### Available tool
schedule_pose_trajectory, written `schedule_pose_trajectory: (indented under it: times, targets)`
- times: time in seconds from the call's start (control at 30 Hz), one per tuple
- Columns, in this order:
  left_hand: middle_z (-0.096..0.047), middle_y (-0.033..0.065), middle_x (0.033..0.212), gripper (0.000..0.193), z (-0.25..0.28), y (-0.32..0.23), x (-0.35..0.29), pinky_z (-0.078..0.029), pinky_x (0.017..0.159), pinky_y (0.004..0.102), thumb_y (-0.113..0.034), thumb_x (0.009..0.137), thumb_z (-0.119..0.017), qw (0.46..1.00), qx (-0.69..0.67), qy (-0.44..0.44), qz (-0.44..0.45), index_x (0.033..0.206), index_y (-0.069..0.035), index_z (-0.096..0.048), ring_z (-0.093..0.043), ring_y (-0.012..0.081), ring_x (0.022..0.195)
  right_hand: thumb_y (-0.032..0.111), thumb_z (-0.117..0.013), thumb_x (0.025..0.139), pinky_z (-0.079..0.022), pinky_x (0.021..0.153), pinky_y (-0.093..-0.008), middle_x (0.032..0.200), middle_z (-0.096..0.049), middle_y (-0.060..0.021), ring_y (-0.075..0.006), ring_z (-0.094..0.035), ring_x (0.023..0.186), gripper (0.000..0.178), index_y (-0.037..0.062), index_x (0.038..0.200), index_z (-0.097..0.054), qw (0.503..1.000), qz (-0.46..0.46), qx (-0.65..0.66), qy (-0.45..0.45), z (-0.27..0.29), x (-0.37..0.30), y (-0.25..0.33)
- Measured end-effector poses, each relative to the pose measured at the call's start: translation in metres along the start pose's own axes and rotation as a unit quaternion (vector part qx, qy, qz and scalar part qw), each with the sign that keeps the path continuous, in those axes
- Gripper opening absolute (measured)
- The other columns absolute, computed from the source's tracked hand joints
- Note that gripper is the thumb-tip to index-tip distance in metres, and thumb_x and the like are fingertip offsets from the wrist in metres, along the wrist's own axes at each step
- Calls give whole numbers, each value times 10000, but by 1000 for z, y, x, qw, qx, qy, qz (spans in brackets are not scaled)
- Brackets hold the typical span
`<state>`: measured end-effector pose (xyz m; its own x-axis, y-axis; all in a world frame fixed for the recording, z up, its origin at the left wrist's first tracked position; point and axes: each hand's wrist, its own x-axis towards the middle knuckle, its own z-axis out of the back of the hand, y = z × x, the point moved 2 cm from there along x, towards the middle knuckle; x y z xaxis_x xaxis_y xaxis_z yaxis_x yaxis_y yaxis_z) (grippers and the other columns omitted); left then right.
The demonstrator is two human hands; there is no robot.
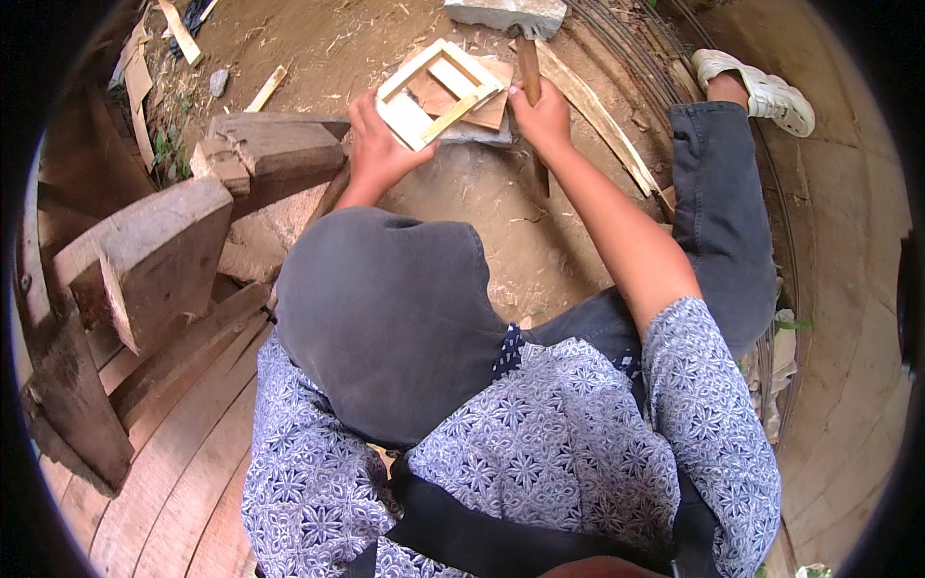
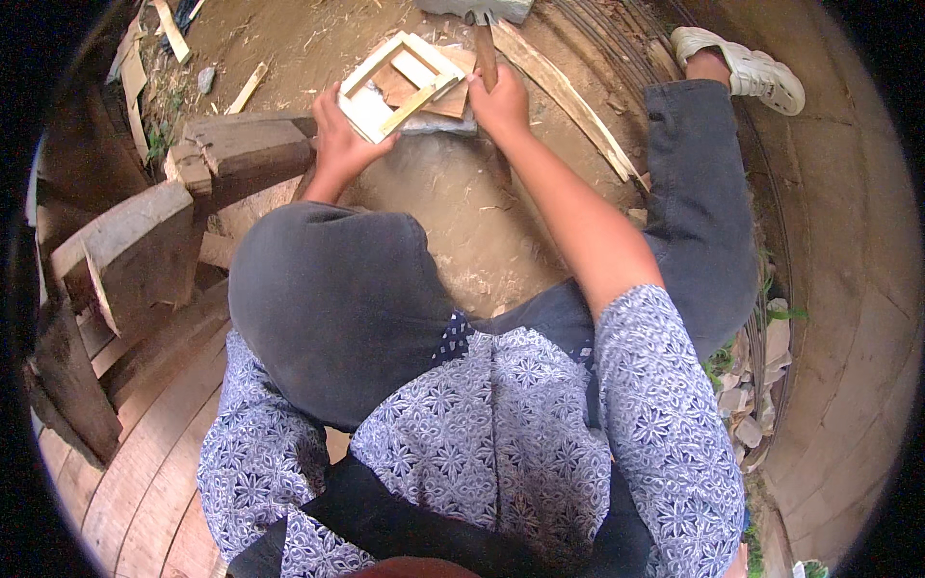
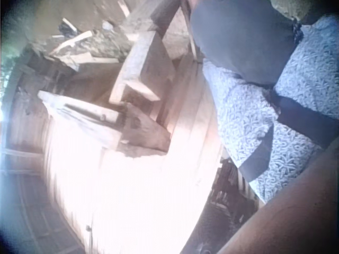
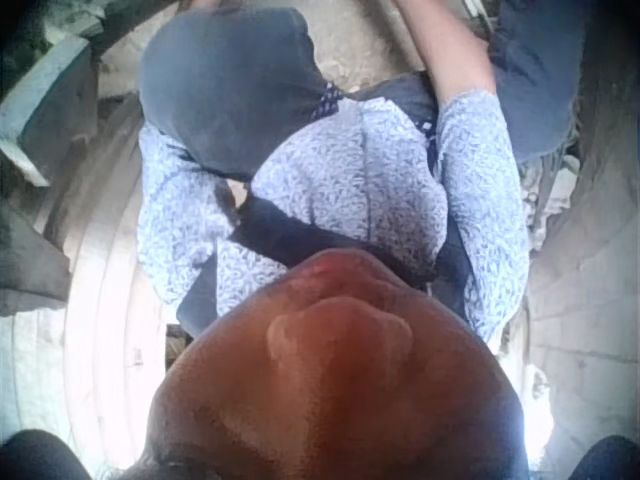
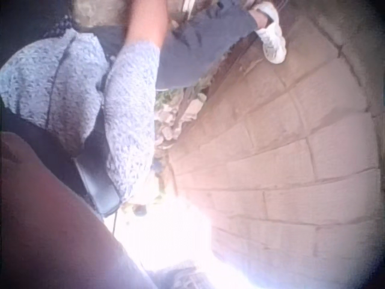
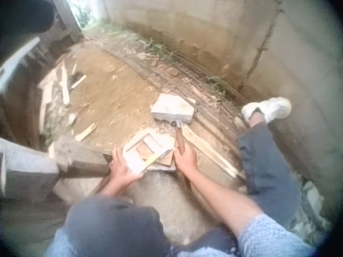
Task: The person sits on the ground and assembles small wooden pieces into a rectangular frame using a hammer. They repeatedly tap the joints to secure the pieces together and inspect the frame during the process.
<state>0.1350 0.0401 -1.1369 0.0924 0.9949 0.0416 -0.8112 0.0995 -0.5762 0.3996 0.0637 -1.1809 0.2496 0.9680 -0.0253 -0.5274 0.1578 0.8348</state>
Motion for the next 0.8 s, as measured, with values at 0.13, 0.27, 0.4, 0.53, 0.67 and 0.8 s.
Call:
schedule_pose_trajectory:
  times: [0.13, 0.27, 0.4, 0.53, 0.67, 0.8]
  targets:
    - [-334, 222, 1387, 1204, 9, 41, -27, -440, 1058, 499, -379, 591, -919, 999, 6, -22, -31, 1487, -22, -198, -433, 411, 1306, 344, -627, 975, -483, 669, -409, 780, -651, -163, -291, -625, 699, 351, 2, 1051, -649, 995, 23, 26, 89, 16, -64, 54]
    - [-333, 226, 1399, 1173, 8, 108, -64, -437, 1062, 498, -363, 607, -913, 998, -33, -15, -49, 1486, -41, -205, -423, 421, 1313, 280, -616, 983, -497, 693, -399, 840, -675, -176, -300, -652, 732, 345, 27, 1217, -625, 988, 65, -12, 138, 12, -150, 119]
    - [-337, 254, 1373, 1198, 15, 123, -65, -422, 1072, 504, -382, 586, -917, 997, -40, -22, -62, 1476, 0, -213, -426, 442, 1292, 242, -624, 970, -523, 754, -400, 947, -699, -207, -342, -706, 866, 335, 69, 1256, -628, 984, 62, -47, 162, -16, -167, 97]
    - [-336, 250, 1372, 1218, 18, 138, -67, -415, 1085, 503, -400, 592, -919, 998, -27, 6, -51, 1490, 9, -206, -423, 441, 1307, 261, -621, 983, -517, 768, -371, 959, -707, -198, -295, -703, 871, 355, 56, 1272, -633, 986, 30, -87, 142, -24, -171, 107]
    - [-336, 251, 1380, 1213, 24, 159, -73, -416, 1089, 503, -399, 602, -920, 998, 2, -8, -66, 1504, -12, -207, -435, 440, 1310, 319, -579, 1031, -494, 733, -320, 904, -694, -99, -130, -632, 840, 391, 40, 1301, -626, 981, 74, 69, 166, -18, -182, 156]
    - [-366, 243, 1362, 1198, 29, 151, -76, -420, 1085, 506, -376, 595, -923, 997, 0, -20, -79, 1503, -29, -222, -437, 435, 1309, 308, -585, 1024, -506, 706, -334, 853, -705, -127, -192, -664, 764, 391, 35, 1301, -627, 970, 202, 41, 126, -23, -194, 158]
